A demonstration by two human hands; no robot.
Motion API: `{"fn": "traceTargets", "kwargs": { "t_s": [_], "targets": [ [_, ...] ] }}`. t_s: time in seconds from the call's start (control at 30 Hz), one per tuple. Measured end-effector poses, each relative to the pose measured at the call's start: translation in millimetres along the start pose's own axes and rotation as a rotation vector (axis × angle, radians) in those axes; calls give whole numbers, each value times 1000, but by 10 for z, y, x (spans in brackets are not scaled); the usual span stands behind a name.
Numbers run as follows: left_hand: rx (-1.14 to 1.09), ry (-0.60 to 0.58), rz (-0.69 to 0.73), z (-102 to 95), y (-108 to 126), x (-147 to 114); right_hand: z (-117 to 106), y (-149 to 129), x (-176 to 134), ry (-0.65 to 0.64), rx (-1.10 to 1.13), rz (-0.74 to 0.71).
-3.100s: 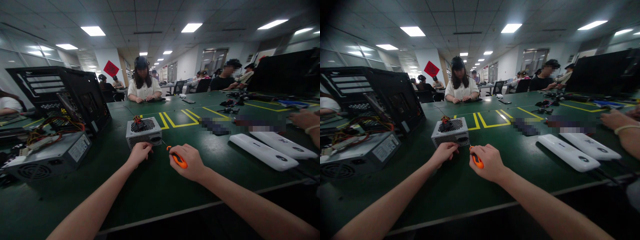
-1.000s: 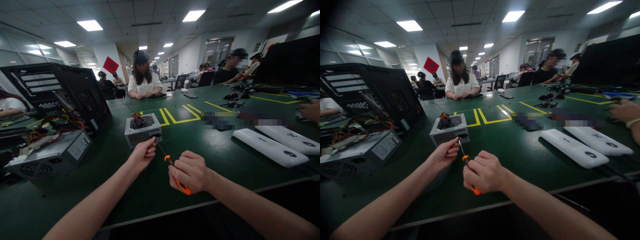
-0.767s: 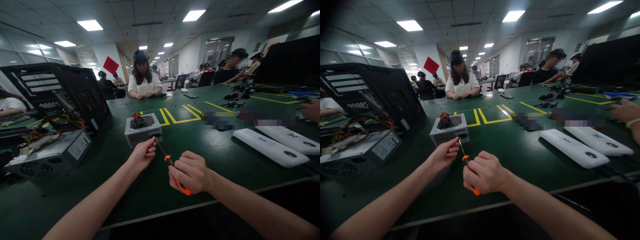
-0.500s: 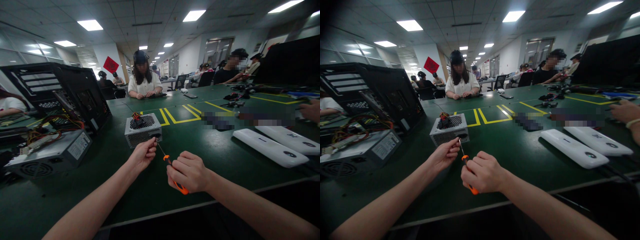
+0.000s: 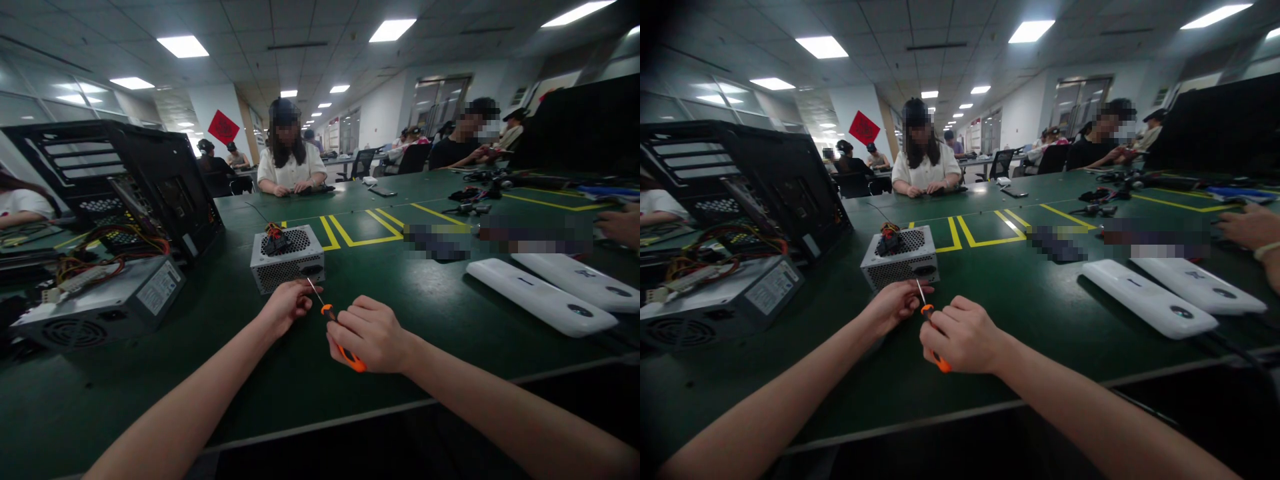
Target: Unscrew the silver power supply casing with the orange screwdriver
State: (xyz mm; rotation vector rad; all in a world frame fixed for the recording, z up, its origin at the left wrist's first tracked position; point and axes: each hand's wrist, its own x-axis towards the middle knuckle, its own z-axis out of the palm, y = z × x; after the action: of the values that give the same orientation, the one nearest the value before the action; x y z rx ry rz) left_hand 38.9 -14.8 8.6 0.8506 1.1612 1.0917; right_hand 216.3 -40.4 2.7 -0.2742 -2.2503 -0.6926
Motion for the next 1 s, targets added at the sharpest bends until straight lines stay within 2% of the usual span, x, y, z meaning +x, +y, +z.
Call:
{"fn": "traceTargets", "kwargs": {
  "t_s": [0.27, 0.53, 0.8, 1.0],
  "targets": [
    [34, 19, 73, -49, -10, 92, 120, 19, 41, -76, -24, -6],
    [32, 58, 37, -37, 17, 59, 142, -2, 48, -120, -71, 0],
    [19, 63, 123, -44, -16, 70, 175, -3, 71, -157, -83, 10],
    [27, 62, 129, -50, -26, 80, 168, -6, 90, -171, -72, 4]
  ]
}}
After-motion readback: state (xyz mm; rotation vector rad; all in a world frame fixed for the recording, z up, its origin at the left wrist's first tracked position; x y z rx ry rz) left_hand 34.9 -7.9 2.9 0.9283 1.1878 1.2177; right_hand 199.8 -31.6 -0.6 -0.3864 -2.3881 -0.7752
